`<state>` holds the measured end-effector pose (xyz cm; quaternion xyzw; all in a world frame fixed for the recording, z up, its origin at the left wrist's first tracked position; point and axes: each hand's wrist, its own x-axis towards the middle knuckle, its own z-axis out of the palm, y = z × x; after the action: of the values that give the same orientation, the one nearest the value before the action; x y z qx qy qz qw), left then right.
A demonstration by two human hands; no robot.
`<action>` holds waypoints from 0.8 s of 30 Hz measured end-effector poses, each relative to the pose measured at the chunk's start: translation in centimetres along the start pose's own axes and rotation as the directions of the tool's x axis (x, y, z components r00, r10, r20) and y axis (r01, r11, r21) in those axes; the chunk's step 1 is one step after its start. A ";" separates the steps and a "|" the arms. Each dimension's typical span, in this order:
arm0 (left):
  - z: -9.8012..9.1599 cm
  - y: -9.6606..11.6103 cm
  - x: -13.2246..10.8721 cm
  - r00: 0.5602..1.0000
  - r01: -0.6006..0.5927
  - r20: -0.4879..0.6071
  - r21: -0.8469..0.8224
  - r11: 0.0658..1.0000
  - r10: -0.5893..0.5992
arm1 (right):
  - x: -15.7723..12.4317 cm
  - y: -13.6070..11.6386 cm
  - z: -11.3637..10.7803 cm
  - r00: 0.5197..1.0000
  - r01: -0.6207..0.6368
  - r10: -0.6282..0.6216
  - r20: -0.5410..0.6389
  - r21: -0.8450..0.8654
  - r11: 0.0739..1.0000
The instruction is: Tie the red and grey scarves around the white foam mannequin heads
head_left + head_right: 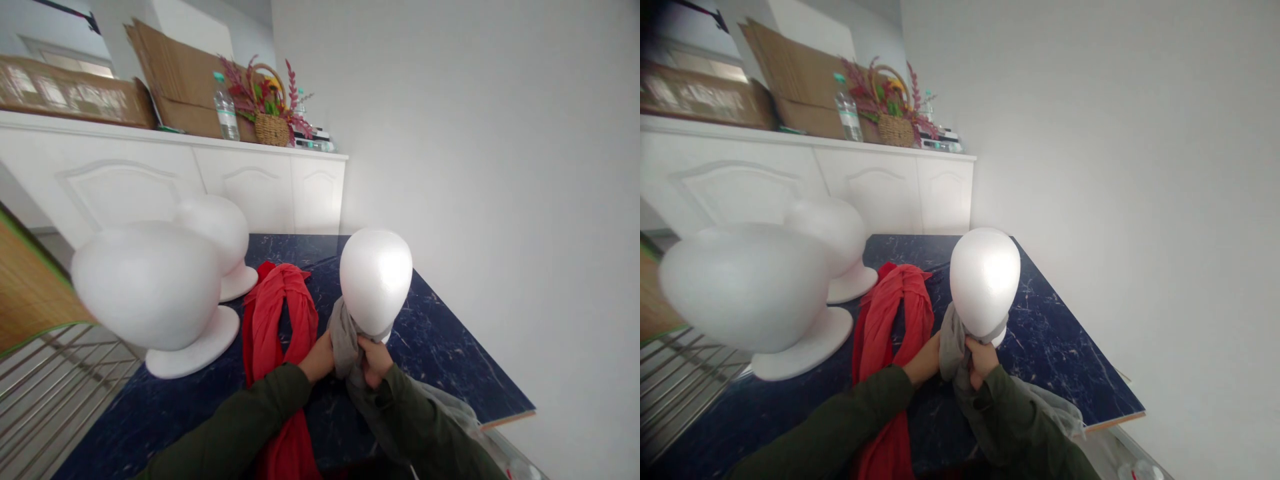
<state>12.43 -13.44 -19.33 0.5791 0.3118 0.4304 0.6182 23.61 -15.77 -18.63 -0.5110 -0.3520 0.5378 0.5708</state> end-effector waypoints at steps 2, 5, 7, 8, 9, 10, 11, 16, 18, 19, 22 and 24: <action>0.1 -0.3 0.0 0.999 -0.031 -0.005 0.045 0.998 0.032 | -0.2 -0.2 0.5 0.999 -0.038 0.038 0.013 0.005 0.999; 0.1 -0.5 -0.1 1.000 -0.015 0.009 0.051 0.999 0.014 | -0.5 -0.7 0.3 0.998 0.049 -0.045 0.034 -0.138 0.989; 0.1 -0.5 -0.2 1.000 -0.006 -0.002 0.058 0.998 0.006 | -0.7 -0.9 -0.4 0.987 0.158 -0.146 0.061 -0.390 0.907; 0.0 -0.4 -0.2 1.000 -0.013 -0.015 0.068 0.998 0.014 | -0.8 -1.0 -0.8 0.980 0.196 -0.187 0.070 -0.520 0.831; 0.0 -0.4 -0.3 0.999 -0.027 -0.026 0.079 0.997 0.029 | -1.0 -1.1 -1.2 0.973 0.218 -0.219 0.079 -0.643 0.735; 0.0 -0.4 -0.3 0.998 -0.045 -0.027 0.087 0.995 0.048 | -1.2 -1.2 -1.6 0.969 0.221 -0.231 0.092 -0.745 0.629; -0.1 -0.4 -0.2 0.998 -0.062 -0.021 0.090 0.994 0.064 | -1.4 -1.3 -1.8 0.969 0.215 -0.223 0.110 -0.823 0.526; -0.2 -0.3 -0.1 0.999 -0.052 0.001 0.043 0.998 0.052 | -2.2 -2.3 -1.9 0.974 0.211 -0.113 0.195 -0.967 0.146; -0.1 -0.1 -0.1 1.000 0.007 -0.014 -0.031 0.999 -0.007 | -2.3 -2.8 -1.7 0.969 0.221 -0.125 0.211 -0.973 0.073; 0.0 0.0 -0.1 0.999 0.037 -0.017 -0.074 0.997 -0.038 | -2.3 -3.0 -1.5 0.967 0.222 -0.135 0.215 -0.974 0.042; 0.3 0.4 -0.1 0.993 0.115 -0.007 -0.156 0.981 -0.118 | -2.6 -3.3 -1.2 0.952 0.237 -0.199 0.234 -0.972 -0.012; 0.5 0.6 -0.2 0.986 0.169 0.022 -0.173 0.970 -0.167 | -2.7 -3.1 -1.0 0.935 0.244 -0.260 0.242 -0.969 -0.025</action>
<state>12.72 -13.83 -18.68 0.4960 0.3188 0.4001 0.7016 24.86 -18.33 -15.42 -0.6918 -0.7072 0.0255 0.1437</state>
